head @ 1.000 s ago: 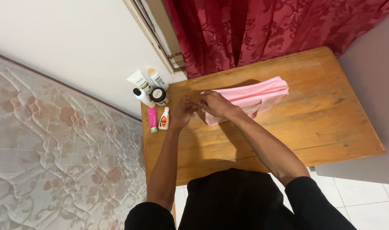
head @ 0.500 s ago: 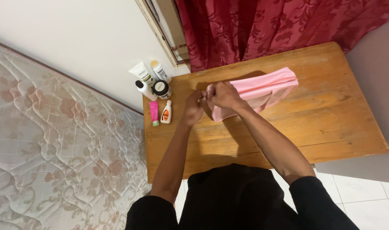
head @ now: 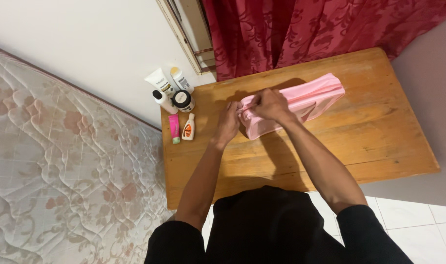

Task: The person removes a pink toiletry bag from a suitcase, places it on a wooden table, and then places several toiletries into the bag. The person then zips the bag closed and picks it up.

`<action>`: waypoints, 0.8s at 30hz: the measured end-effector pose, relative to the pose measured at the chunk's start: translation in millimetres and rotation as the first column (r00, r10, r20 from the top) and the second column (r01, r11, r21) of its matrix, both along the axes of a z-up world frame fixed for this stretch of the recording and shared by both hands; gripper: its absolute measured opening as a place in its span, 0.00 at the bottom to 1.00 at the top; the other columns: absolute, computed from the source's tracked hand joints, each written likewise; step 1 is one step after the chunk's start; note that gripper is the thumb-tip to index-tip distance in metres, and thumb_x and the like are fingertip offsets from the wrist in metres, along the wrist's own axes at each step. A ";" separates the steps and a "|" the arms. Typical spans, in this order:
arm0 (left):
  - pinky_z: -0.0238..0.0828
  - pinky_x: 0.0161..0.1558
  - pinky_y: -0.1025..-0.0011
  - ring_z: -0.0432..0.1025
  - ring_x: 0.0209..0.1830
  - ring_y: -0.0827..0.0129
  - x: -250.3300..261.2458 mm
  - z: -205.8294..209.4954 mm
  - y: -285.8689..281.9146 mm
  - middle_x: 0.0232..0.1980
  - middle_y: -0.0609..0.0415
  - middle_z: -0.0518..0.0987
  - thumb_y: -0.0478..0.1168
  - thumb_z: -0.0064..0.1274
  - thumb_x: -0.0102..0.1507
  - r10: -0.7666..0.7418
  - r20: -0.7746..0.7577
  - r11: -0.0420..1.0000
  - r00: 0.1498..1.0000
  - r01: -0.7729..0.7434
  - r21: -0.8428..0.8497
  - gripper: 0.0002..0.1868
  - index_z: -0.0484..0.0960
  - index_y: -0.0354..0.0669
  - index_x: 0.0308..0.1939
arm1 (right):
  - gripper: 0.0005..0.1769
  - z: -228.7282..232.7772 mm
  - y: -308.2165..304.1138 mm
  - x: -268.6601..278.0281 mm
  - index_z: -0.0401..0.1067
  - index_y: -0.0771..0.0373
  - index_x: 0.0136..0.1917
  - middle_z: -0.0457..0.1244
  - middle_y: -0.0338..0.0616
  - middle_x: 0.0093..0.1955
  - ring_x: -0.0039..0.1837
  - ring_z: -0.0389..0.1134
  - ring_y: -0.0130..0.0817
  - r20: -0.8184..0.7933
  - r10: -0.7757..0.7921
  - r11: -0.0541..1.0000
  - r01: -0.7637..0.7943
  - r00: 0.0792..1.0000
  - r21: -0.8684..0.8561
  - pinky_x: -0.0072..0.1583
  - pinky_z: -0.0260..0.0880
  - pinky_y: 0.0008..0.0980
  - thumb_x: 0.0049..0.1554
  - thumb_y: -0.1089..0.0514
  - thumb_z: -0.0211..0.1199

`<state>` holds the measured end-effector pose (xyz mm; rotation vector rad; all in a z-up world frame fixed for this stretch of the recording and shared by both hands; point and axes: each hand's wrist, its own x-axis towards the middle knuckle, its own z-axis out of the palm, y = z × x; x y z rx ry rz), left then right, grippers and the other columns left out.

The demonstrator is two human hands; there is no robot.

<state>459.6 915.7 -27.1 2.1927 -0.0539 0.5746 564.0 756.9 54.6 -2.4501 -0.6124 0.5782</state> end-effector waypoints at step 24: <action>0.68 0.47 0.50 0.73 0.49 0.47 13.3 25.1 -19.1 0.52 0.46 0.76 0.35 0.50 0.62 0.198 0.023 0.971 0.980 -0.199 0.133 0.15 0.74 0.44 0.53 | 0.16 -22.8 -180.8 71.7 0.81 0.58 0.49 0.72 0.51 0.45 0.49 0.74 0.45 0.190 -0.367 0.930 0.355 0.910 0.098 0.53 0.72 0.41 0.52 0.48 0.76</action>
